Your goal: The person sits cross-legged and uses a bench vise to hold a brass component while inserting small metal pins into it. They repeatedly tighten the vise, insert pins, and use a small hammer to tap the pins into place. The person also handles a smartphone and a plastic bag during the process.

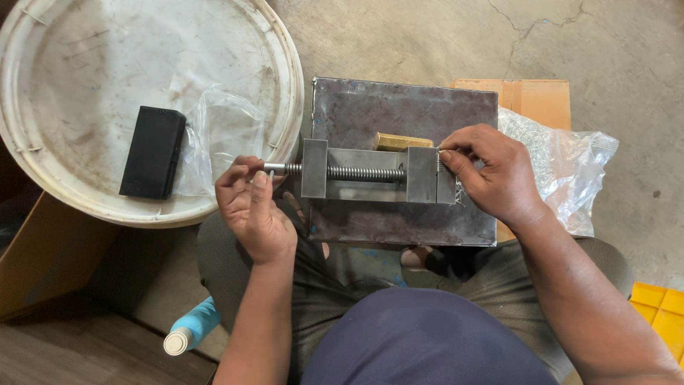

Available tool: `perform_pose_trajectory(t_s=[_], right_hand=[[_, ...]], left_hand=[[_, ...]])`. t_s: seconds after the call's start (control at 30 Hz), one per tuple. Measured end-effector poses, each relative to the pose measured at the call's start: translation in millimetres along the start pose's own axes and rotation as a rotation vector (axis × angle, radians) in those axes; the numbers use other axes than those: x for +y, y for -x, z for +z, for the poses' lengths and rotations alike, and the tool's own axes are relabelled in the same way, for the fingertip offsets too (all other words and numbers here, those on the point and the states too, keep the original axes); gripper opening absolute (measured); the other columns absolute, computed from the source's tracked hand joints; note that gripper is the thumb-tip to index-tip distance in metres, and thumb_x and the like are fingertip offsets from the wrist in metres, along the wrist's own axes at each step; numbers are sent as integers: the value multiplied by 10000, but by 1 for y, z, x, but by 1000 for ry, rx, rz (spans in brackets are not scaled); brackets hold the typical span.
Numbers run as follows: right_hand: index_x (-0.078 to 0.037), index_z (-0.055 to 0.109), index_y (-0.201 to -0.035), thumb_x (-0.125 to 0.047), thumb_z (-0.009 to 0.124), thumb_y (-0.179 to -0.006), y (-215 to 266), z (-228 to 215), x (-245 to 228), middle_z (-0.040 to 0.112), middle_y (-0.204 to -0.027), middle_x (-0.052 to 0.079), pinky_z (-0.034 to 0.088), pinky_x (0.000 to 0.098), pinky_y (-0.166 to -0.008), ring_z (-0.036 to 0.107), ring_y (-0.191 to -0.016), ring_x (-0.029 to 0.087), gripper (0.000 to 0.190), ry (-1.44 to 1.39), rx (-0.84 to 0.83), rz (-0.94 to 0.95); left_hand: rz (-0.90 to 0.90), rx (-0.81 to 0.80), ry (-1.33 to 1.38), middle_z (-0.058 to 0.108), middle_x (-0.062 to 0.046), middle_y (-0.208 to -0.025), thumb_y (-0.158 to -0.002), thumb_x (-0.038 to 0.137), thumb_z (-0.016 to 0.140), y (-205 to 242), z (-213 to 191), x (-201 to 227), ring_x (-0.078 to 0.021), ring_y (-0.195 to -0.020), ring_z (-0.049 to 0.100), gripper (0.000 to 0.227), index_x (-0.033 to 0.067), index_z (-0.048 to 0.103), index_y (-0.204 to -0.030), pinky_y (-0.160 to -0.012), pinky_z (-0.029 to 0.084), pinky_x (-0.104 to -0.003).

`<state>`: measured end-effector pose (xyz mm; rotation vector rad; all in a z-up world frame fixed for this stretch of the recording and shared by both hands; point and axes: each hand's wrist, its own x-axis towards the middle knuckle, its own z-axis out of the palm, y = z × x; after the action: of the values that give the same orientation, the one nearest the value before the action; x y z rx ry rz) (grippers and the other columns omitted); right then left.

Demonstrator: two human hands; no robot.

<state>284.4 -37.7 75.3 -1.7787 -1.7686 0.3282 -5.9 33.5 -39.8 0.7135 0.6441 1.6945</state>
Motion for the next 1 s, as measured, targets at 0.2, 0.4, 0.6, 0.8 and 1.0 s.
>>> perform_pose_trajectory(t_s=[0.2, 0.4, 0.6, 0.8, 1.0], right_hand=[[-28, 731, -1050, -70, 714, -975, 0, 1, 2, 730, -999, 81, 552, 289, -688, 705, -820, 164, 88, -51, -10, 31], [-18, 726, -1092, -58, 680, -996, 8, 2, 9, 724, -1002, 89, 543, 284, -716, 692, -822, 154, 114, -85, 10, 65], [-23, 727, -1154, -94, 707, -1022, 30, -1, 42, 697, -968, 90, 534, 279, -743, 657, -815, 139, 151, -80, 162, 203], [-36, 743, -1104, -121, 734, -961, 46, 4, 69, 741, -985, 120, 549, 331, -733, 709, -837, 221, 167, -13, 81, 249], [-70, 747, -1097, -165, 731, -937, 49, 6, 65, 733, -980, 114, 553, 383, -744, 715, -854, 283, 186, 59, -5, 178]], left_hand=[[-30, 11, 2, 610, -129, -1297, -1001, -44, 620, 3, -2, -2, -172, -1079, 621, 241, 45, 577, -1221, -906, 574, -326], [-69, 13, 22, 601, -121, -1314, -1005, -7, 624, 2, -3, -4, -172, -1069, 622, 225, 41, 577, -1220, -874, 575, -332], [-121, -2, -7, 589, -86, -1308, -1047, 145, 624, 4, -6, -4, -186, -1052, 623, 237, 81, 549, -1263, -857, 547, -367], [-315, 63, -10, 612, -93, -1168, -1077, 538, 459, 10, -14, -15, -207, -992, 626, 498, 99, 544, -1297, -908, 504, -401], [-339, 114, -253, 557, -80, -1107, -1154, 482, 500, 20, -30, -31, -157, -857, 405, 518, 15, 561, -1369, -747, 314, -319]])
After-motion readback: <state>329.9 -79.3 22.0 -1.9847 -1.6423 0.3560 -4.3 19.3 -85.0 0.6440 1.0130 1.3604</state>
